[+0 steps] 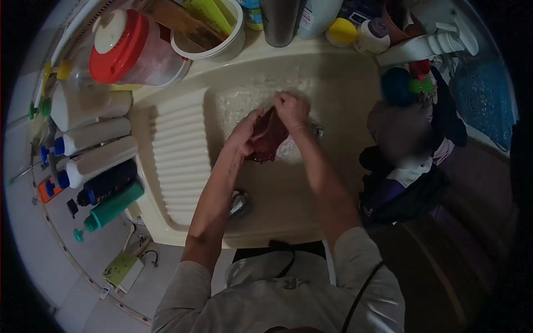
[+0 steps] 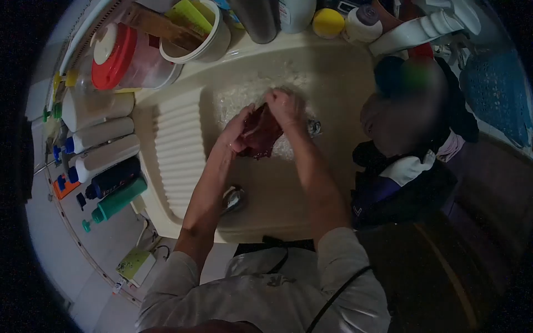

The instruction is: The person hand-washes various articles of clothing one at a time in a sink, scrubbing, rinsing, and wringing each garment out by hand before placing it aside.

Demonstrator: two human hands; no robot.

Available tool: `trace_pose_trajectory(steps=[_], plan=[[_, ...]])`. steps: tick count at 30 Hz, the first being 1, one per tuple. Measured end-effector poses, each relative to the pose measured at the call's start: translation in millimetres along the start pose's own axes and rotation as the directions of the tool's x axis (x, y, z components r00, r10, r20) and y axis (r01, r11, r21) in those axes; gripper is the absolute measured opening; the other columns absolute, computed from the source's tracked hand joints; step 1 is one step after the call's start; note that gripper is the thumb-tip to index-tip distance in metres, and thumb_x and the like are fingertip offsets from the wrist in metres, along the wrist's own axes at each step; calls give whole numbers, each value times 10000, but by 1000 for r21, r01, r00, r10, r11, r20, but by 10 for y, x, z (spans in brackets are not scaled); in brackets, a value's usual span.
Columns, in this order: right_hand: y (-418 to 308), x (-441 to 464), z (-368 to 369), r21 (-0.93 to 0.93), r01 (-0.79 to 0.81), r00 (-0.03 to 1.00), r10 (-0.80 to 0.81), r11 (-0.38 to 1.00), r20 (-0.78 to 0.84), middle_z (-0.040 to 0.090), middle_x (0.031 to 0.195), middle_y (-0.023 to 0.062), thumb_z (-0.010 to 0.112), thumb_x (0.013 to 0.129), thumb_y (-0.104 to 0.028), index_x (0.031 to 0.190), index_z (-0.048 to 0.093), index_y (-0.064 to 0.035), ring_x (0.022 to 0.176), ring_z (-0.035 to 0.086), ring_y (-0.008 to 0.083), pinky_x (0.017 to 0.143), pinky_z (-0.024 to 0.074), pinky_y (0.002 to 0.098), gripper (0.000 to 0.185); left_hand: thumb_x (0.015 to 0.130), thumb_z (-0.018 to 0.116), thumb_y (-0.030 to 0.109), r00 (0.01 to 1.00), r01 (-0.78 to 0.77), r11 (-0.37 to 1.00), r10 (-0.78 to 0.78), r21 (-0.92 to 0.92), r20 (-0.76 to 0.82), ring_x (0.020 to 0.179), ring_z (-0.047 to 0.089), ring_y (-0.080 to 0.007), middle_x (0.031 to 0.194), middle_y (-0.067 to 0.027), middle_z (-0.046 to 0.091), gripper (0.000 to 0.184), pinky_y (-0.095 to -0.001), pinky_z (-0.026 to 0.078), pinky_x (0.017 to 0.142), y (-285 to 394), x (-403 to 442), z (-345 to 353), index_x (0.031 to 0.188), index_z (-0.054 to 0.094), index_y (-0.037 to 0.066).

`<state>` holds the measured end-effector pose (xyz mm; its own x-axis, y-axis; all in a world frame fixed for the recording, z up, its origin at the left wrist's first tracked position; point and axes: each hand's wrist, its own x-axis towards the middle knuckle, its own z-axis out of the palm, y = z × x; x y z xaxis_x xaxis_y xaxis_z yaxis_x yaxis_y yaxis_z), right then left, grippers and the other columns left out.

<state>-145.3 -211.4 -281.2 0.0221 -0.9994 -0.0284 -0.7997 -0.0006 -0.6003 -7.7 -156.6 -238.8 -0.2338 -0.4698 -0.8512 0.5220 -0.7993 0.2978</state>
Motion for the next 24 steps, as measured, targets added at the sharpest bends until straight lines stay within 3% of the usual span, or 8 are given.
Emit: trace_pose_trajectory(steps=[4,6,10,13,16,18,20,24], plan=[[445,163,-283,-381,-89,996,72,920,-58,609,859,120,550,797,-350,784,664,-109,844,579,333,734,439,509,267,873,524,425,921,-362,927,372,-100,113,1025,535,-254,1105,-153,569,581,-362,407,926,310,-46,-209,1304,396,56],[473,30,-174,-324,-324,871,147,889,-468,561,1023,103,560,798,-381,979,626,-160,955,520,337,806,402,512,293,844,586,396,685,-532,640,710,554,-163,1130,466,-250,1240,-174,472,675,-395,369,958,-33,92,-297,1359,301,66],[128,-459,-84,-238,572,819,-565,785,101,520,1078,94,597,785,-336,1046,573,-198,974,494,314,823,412,459,296,699,725,370,786,68,19,615,998,-65,1225,311,-371,1333,-177,281,921,-497,363,943,-692,-140,-79,1408,181,146],[296,-471,-125,-232,-15,991,-17,972,-135,579,969,92,619,783,-296,934,588,-140,915,534,338,787,429,450,220,627,751,435,803,249,-77,574,965,-162,1229,273,-418,1355,-157,213,1000,-633,310,911,-760,-212,-124,1399,163,193],[-186,-596,-214,237,-278,909,175,931,379,608,809,98,614,805,-263,869,591,-66,752,573,280,693,447,393,209,558,800,412,811,216,83,540,973,-226,1238,260,-405,1381,-136,213,1084,-634,322,896,-660,-364,85,1406,164,184],[-923,-666,-656,442,-182,871,-65,878,488,589,701,116,604,820,-254,822,574,-5,644,547,200,645,447,334,251,538,816,366,754,166,120,624,979,-205,1204,355,-343,1327,-155,329,994,-570,355,911,-628,-388,-21,1347,286,139],[-1450,-717,-883,715,-453,797,-118,532,592,570,683,96,622,809,-262,839,562,18,647,504,145,653,439,297,288,648,709,140,881,-420,792,473,444,-10,864,599,-283,923,-124,610,461,-350,479,771,-434,-521,-229,1060,530,35],[-2135,-444,-866,798,-231,887,-215,557,407,605,875,120,639,786,-270,890,592,13,756,557,201,725,453,323,306,667,672,87,577,-587,593,784,551,-229,889,609,-340,988,-199,615,474,-369,478,777,-178,-1133,-533,1090,480,-4]])
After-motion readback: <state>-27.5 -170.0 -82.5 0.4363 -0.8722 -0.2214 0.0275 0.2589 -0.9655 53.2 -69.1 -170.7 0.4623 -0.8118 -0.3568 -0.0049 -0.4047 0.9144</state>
